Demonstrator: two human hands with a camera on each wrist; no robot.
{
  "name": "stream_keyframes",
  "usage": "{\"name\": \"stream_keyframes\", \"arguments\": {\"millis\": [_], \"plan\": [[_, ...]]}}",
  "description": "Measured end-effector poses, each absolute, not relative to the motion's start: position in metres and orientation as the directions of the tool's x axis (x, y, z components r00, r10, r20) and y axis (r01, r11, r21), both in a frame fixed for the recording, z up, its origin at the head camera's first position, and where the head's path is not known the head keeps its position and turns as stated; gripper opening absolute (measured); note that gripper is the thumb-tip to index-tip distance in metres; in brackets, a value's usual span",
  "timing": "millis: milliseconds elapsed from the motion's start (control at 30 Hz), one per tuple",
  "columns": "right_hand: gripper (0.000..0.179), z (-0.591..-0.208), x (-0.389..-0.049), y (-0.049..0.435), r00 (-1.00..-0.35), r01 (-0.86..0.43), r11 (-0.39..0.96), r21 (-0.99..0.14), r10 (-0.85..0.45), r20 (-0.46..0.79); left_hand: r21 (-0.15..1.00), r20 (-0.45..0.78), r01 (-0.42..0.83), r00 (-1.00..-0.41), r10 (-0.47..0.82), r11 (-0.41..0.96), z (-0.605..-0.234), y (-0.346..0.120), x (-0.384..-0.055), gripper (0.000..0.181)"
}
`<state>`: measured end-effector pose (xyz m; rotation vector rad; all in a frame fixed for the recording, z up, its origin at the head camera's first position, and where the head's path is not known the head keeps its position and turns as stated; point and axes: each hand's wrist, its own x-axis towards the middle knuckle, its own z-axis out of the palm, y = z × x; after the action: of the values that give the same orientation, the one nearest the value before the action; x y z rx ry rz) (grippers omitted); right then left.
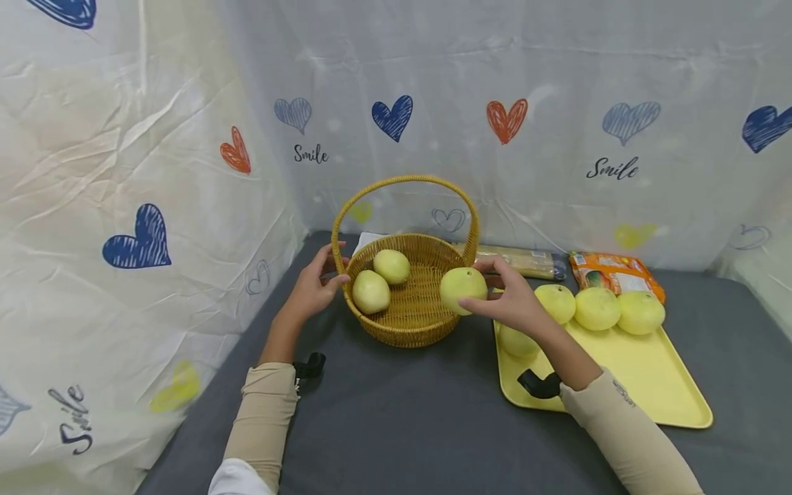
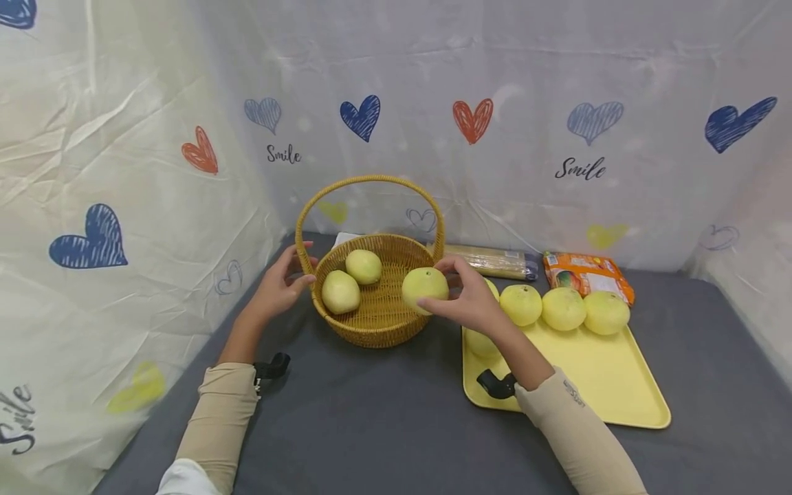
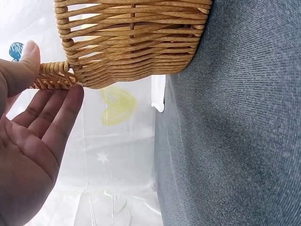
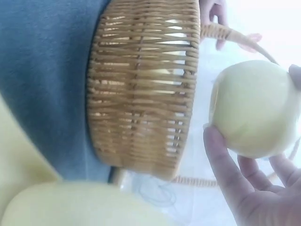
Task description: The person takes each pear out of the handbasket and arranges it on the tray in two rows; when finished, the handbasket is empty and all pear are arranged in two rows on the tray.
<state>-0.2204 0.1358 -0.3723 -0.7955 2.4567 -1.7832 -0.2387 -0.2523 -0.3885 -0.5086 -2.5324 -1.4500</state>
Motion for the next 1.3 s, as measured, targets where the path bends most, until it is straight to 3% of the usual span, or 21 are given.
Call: {"name": "stream_keyframes", "arguments": {"millis": [400,867,1300], "plan": [[0.054,-0.370,-0.208,0.162,-0.900,-0.367,0.265,-0.892,-0.342,0.269,0.798,0.327,0.386,-0.922,0.206,0.463,-0.389,-0.253,-0.238,0.062],[0.055,-0.363,-0.194,0.194,-0.881,-0.442,0.294,-0.848,-0.323,0.347,0.808,0.318,0.378,-0.926,0.205,0.452,-0.388,-0.252,-0.238,0.062],[0.061,-0.359,-0.183,0.235,-0.936,-0.347,0.485,-0.803,-0.239,0.259,0.817,0.318,0.376,-0.926,0.204,0.436,-0.391,-0.254,-0.237,0.060]]}}
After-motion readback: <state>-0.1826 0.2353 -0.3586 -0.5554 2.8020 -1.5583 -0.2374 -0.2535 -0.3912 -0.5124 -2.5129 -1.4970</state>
